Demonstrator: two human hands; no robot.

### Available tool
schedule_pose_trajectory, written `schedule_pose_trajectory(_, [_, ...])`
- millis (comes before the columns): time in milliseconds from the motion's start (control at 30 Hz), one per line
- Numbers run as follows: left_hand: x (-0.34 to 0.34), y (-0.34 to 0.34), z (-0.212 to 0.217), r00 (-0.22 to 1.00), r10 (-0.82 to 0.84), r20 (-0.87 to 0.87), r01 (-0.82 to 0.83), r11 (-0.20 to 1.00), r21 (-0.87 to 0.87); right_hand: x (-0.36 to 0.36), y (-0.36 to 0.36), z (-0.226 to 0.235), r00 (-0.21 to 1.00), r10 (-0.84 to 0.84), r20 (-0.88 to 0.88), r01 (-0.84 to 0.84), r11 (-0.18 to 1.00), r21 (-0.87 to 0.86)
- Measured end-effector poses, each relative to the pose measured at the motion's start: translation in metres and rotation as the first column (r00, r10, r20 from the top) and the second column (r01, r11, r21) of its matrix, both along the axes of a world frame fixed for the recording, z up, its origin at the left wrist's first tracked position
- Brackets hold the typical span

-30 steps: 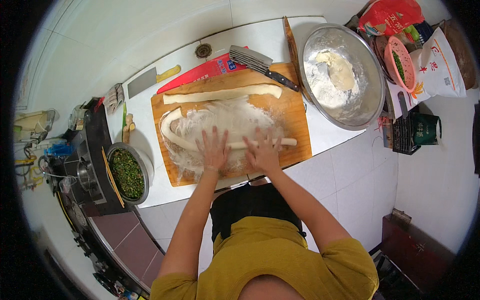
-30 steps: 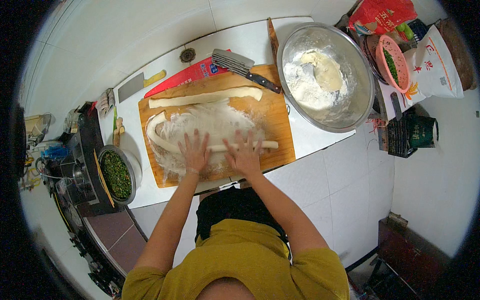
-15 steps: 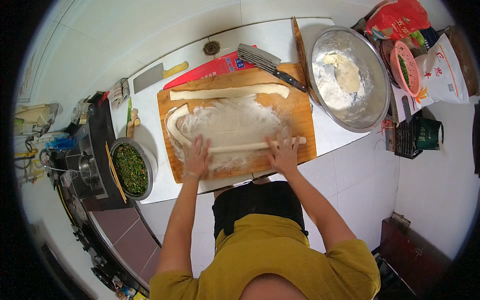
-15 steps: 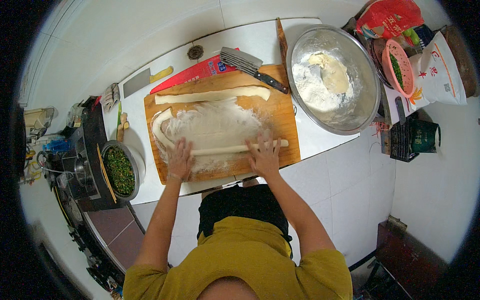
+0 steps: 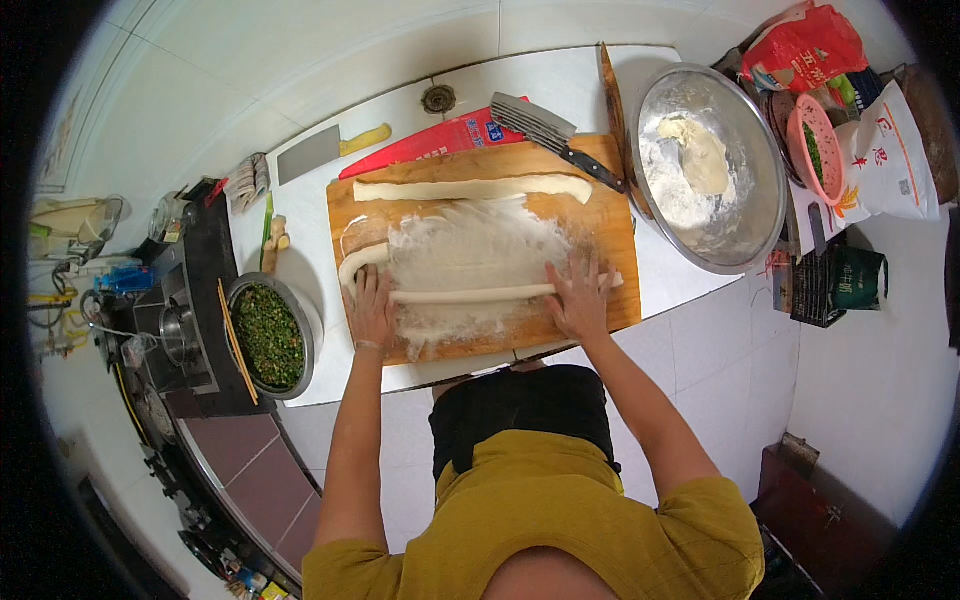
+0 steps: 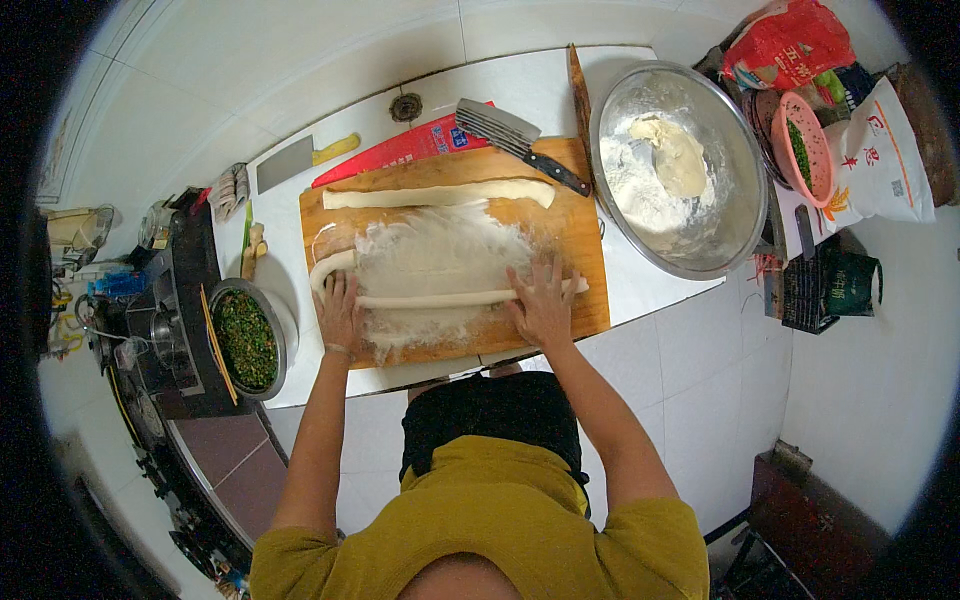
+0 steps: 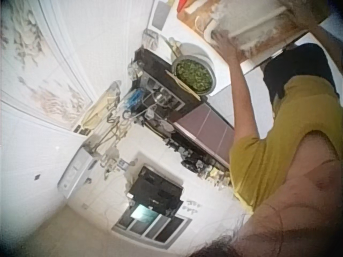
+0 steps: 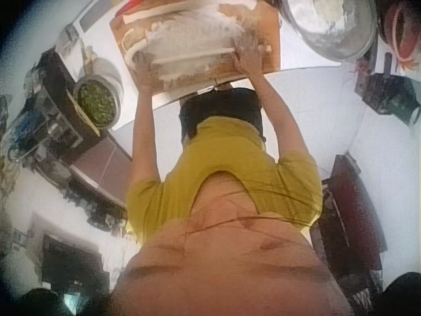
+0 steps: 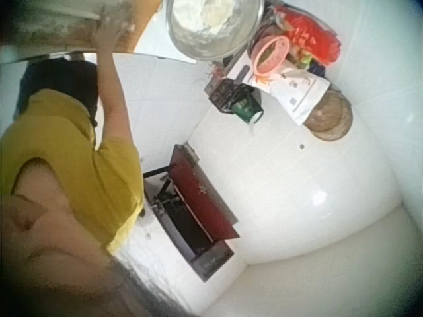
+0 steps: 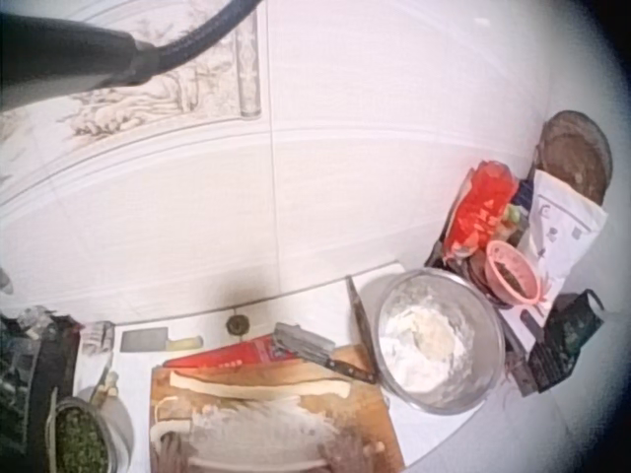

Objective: The person kneads and rolls a piece of dough into a long rope on a floured wooden cutting board. They briefly move to the sink to fill a pot with water, then return to the board to cut the dough rope into small, uniform pieces using a knife.

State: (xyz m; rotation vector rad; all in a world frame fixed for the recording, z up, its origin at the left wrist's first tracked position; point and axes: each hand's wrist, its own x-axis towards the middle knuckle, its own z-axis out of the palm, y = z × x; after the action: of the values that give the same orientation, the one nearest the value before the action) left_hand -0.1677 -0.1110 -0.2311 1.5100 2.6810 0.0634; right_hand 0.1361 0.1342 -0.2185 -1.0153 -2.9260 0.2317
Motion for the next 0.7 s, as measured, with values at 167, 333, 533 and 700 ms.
schedule_pose_trajectory(167, [-0.011,0.036,0.008,0.998,0.060,-0.009,-0.059,0.998,0.029,-0.079,0.074,0.037,0.925,0.062,-0.375,-0.026,0.995,0.099])
schedule_pose_trajectory(333, [0.029,0.052,0.008,0.992,-0.086,0.091,0.086,0.996,0.011,-0.132,0.171,0.033,0.983,-0.182,-0.018,0.181,0.982,-0.050])
schedule_pose_trajectory(533, [0.089,0.104,-0.007,0.939,-0.305,0.161,0.255,0.928,0.272,-0.147,0.213,0.017,0.973,-0.053,0.223,0.080,0.991,-0.110])
schedule_pose_trajectory(700, [0.130,0.158,0.000,0.864,-0.459,0.205,0.368,0.856,0.364,-0.149,0.193,0.078,0.990,-0.046,0.137,0.065,0.988,-0.142])
